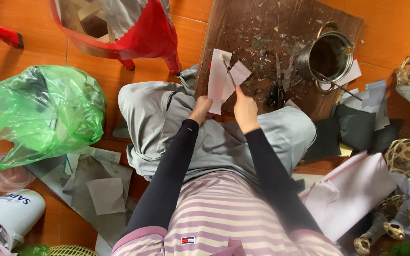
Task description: Making a red paper animal lantern by cutting paper and gluing it onto a bamboo frame.
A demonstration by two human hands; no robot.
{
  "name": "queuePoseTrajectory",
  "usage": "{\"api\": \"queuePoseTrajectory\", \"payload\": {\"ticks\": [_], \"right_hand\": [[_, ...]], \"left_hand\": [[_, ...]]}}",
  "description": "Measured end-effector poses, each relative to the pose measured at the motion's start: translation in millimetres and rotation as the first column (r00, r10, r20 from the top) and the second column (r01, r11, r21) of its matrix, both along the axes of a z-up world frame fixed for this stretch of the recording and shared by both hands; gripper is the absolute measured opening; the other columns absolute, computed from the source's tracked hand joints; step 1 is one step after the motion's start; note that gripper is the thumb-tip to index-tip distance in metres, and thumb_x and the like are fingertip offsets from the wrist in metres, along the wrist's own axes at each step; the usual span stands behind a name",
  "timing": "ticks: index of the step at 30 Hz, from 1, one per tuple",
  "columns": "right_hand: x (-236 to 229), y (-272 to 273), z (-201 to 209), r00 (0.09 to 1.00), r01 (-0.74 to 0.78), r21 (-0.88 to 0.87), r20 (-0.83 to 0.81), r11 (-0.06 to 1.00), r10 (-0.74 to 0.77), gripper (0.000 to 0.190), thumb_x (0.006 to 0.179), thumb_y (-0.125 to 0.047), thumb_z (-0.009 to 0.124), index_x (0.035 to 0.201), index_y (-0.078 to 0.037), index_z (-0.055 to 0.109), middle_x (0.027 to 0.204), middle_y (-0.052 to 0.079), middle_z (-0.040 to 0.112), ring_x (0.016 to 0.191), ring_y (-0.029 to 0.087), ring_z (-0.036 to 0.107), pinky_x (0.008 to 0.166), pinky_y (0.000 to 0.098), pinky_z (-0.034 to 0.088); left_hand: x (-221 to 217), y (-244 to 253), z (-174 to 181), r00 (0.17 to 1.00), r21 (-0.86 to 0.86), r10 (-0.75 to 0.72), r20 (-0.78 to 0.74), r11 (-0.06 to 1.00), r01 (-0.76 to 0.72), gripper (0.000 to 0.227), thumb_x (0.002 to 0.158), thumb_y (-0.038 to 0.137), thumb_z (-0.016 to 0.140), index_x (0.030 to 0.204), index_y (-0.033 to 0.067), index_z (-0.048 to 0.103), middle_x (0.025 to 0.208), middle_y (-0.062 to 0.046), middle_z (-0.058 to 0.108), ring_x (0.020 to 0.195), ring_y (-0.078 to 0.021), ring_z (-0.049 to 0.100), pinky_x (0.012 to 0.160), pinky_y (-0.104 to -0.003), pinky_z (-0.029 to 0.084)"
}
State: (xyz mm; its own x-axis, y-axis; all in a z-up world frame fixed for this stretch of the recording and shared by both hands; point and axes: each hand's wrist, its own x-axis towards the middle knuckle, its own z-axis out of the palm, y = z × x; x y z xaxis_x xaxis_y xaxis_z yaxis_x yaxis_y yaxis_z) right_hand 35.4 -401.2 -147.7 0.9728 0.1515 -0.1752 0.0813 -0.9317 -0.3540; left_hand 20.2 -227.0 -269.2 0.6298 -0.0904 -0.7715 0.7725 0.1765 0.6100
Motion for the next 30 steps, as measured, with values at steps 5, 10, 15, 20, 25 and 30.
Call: {"api": "queuePoseTrajectory", "payload": {"ticks": [5,10,15,20,25,30], "right_hand": [[-82.3,-14.5,54.3,0.997,-0.053,0.112,0.061,0.992,0.047,0.039,0.091,-0.008,0.06,0.128,-0.014,0.071,0.089,0.023,0.066,0.072,0.043,0.064,0.06,0.0518,0.05],[-126.0,-15.4,81.7,0.994,0.057,0.166,-0.106,0.985,-0.04,0.028,0.094,-0.01,0.061,0.119,-0.011,0.074,0.089,0.023,0.069,0.08,0.044,0.066,0.07,0.0519,0.053],[-140.2,-12.7,84.3,0.951,0.162,0.235,-0.295,0.958,-0.088,0.032,0.094,-0.009,0.059,0.123,-0.007,0.071,0.092,0.025,0.071,0.085,0.044,0.067,0.072,0.0515,0.052],[-131.8,-42.9,77.9,0.924,0.222,0.165,-0.351,0.961,-0.153,0.039,0.093,-0.004,0.055,0.131,-0.007,0.065,0.09,0.024,0.07,0.07,0.038,0.072,0.072,0.046,0.057],[-48.3,-13.6,54.7,0.996,0.094,0.286,-0.027,0.954,-0.09,0.048,0.089,0.003,0.056,0.136,-0.004,0.064,0.089,0.028,0.068,0.081,0.046,0.066,0.072,0.0532,0.052],[16.1,31.7,8.8,0.996,0.071,0.251,0.033,0.965,-0.082,0.045,0.091,0.0,0.054,0.134,-0.006,0.066,0.091,0.028,0.07,0.088,0.047,0.067,0.078,0.054,0.053]], "left_hand": [[-1.7,-8.9,-38.0,0.993,-0.163,0.111,-0.03,0.98,-0.114,0.031,0.092,0.01,0.05,0.11,-0.0111,0.064,0.093,-0.016,0.071,0.08,-0.0335,0.074,0.066,-0.05,0.066],[2.8,-7.5,-40.4,0.95,-0.239,0.2,-0.241,0.936,-0.258,0.034,0.096,0.014,0.051,0.119,-0.0111,0.056,0.106,-0.022,0.067,0.086,-0.0412,0.072,0.068,-0.056,0.065],[5.2,0.9,-29.2,0.938,-0.15,0.191,-0.29,0.959,-0.242,0.043,0.102,0.02,0.048,0.133,-0.01,0.045,0.116,-0.027,0.055,0.096,-0.0459,0.063,0.072,-0.06,0.06],[5.0,0.0,-38.6,0.954,-0.24,0.204,-0.221,0.936,-0.256,0.046,0.099,0.017,0.043,0.134,-0.0118,0.048,0.122,-0.025,0.063,0.103,-0.0456,0.07,0.076,-0.063,0.065],[-1.8,2.7,-34.5,0.981,-0.217,0.137,-0.137,0.962,-0.164,0.045,0.099,0.019,0.044,0.133,-0.0083,0.052,0.122,-0.022,0.064,0.105,-0.0406,0.068,0.077,-0.061,0.063],[-2.7,9.2,-14.1,0.994,-0.17,0.089,-0.057,0.981,-0.097,0.043,0.102,0.023,0.045,0.13,-0.0075,0.055,0.115,-0.019,0.066,0.098,-0.0354,0.07,0.074,-0.054,0.063]]}}
